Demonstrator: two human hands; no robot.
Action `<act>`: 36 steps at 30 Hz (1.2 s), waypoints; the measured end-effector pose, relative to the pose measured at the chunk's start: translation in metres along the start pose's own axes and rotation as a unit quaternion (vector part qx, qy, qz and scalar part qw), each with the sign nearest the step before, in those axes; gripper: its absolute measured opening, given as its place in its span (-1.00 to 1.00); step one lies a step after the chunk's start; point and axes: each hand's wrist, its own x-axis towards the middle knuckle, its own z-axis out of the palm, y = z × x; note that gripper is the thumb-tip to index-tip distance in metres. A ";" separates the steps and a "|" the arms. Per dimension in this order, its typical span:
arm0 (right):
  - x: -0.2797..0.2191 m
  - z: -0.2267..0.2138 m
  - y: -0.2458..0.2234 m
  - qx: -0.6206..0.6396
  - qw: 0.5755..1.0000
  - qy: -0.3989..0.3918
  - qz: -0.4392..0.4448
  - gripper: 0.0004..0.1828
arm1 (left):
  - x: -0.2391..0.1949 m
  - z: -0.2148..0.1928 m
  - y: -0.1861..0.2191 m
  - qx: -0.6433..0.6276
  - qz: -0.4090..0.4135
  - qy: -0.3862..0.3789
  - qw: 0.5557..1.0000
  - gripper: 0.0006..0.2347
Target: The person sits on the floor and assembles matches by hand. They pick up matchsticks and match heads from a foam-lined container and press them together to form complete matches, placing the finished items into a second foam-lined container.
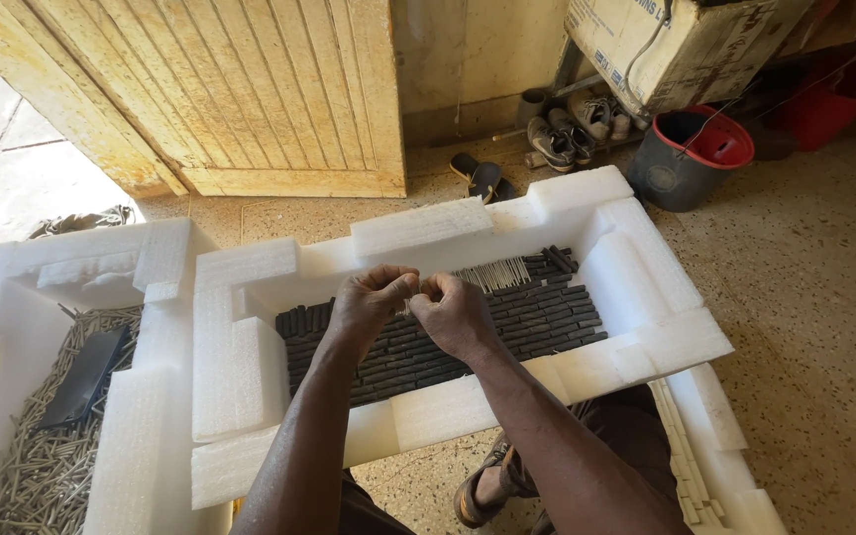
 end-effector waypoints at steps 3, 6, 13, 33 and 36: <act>-0.002 -0.001 0.006 0.027 1.000 -0.004 -0.012 -0.88 | -0.005 -0.002 0.001 -0.004 -0.017 -0.011 1.000 -0.76; 0.002 0.001 0.009 0.029 0.999 -0.006 -0.013 -0.90 | -0.010 -0.004 0.013 -0.002 -0.022 -0.019 1.000 -0.76; 0.001 0.002 0.003 0.029 1.000 0.006 0.003 -0.84 | -0.015 -0.010 0.019 -0.013 -0.041 -0.027 0.999 -0.78; 0.025 -0.125 0.011 -0.207 0.969 -0.015 0.135 -0.53 | -0.027 0.009 0.038 0.018 -0.007 -0.032 0.999 -0.80; 0.036 -0.147 0.026 -0.238 0.960 -0.018 0.145 -0.49 | -0.027 0.008 0.040 0.040 -0.004 -0.013 0.999 -0.80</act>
